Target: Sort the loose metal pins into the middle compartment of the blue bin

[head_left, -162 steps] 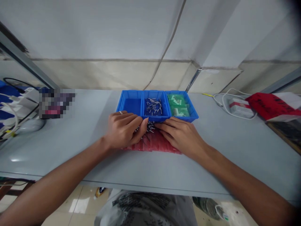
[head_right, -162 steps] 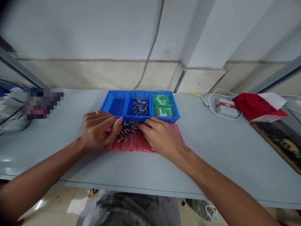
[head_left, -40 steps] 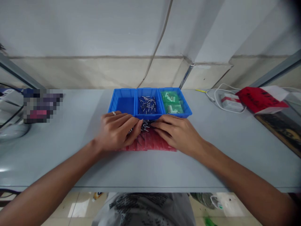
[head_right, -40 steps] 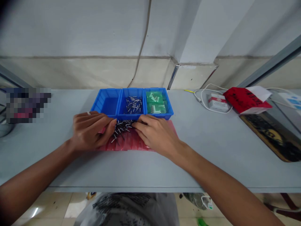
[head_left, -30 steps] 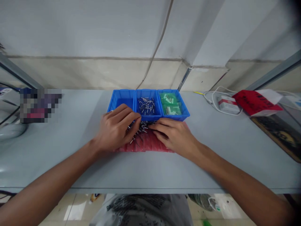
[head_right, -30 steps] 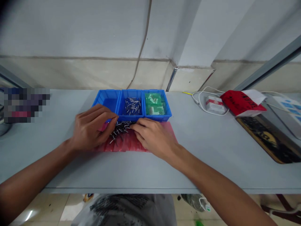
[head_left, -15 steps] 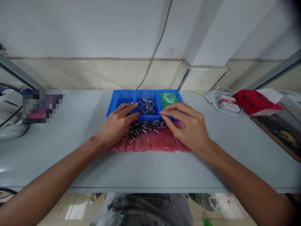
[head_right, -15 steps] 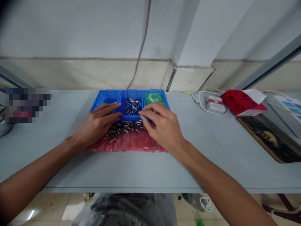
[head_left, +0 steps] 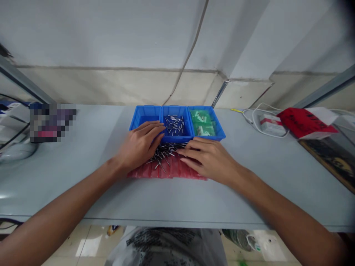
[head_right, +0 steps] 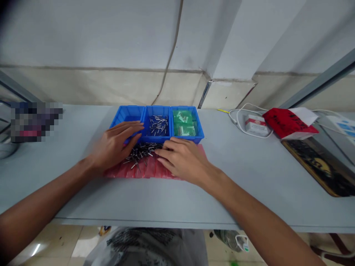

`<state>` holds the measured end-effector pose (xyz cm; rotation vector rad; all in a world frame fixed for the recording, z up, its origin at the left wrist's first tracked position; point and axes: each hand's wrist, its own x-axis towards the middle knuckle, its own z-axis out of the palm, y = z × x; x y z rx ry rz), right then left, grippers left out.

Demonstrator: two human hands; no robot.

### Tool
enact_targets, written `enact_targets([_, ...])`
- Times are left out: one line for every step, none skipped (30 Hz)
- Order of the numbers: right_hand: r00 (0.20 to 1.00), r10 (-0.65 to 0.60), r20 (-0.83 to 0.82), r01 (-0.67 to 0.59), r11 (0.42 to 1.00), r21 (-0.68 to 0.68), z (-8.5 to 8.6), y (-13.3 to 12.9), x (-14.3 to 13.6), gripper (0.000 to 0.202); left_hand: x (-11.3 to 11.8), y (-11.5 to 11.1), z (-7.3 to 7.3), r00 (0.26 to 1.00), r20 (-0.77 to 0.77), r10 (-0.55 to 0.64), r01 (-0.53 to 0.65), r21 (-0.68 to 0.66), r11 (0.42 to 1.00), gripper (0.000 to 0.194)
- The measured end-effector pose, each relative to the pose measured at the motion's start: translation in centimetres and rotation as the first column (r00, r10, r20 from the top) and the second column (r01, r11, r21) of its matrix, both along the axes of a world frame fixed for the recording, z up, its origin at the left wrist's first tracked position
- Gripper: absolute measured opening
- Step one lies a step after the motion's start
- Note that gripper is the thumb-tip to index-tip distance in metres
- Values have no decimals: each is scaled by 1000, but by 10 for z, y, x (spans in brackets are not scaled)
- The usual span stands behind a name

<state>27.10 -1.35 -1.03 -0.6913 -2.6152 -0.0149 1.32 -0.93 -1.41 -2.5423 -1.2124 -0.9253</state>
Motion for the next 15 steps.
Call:
enact_targets([1000,-9,18,9,1000,-22,-3,-1,-1,24,0,-1,1,1000,1,17,-17,5,1000,25])
enact_targets([1000,-18,15,19,999,-40,-5,-2,-2,24,0,-3,3,999,1,33,-33,13,999,24])
enact_targets([1000,-24,-7,24,998,-56,-7,-2,-2,25,1,-4,4,999,2,45,-45,24,999,23])
enact_targets([999,-30,-40,27,997,-71,-8,-2,-3,25,1,-5,6,999,6,53,-54,38,998,22])
enact_targets([996,-32,-77,25,996,-85,-8,-2,-3,24,1,-6,7,998,14,54,-54,54,997,20])
enact_targets([992,-35,-120,23,995,-100,-7,-1,-3,24,1,-7,9,998,27,50,-52,72,996,19])
enact_targets([985,-43,-167,24,993,-112,-5,-1,-4,23,1,-8,10,998,44,42,-46,89,995,18])
enact_targets([974,-57,-220,31,992,-122,-2,-2,-4,22,1,-9,12,998,61,31,-37,104,994,18])
enact_targets([957,-75,-281,39,991,-132,1,-2,-5,21,1,-9,13,997,74,13,-22,117,993,17])
enact_targets([934,-98,-343,50,988,-145,4,-4,-5,20,2,-10,14,997,80,-16,6,127,992,17])
enact_targets([905,-124,-407,60,984,-166,6,-5,-6,20,2,-11,15,995,82,-58,47,130,990,16])
enact_targets([870,-157,-468,67,977,-203,9,-6,-6,22,3,-12,16,991,83,-110,99,127,987,16])
enact_targets([830,-196,-523,66,964,-258,11,-8,-7,26,4,-13,17,982,82,-169,160,114,981,16])
enact_targets([788,-238,-567,53,945,-323,12,-10,-8,29,5,-14,17,969,84,-231,223,95,970,17])
enact_targets([748,-279,-602,30,920,-390,13,-11,-9,32,7,-15,17,954,89,-286,280,72,957,17])
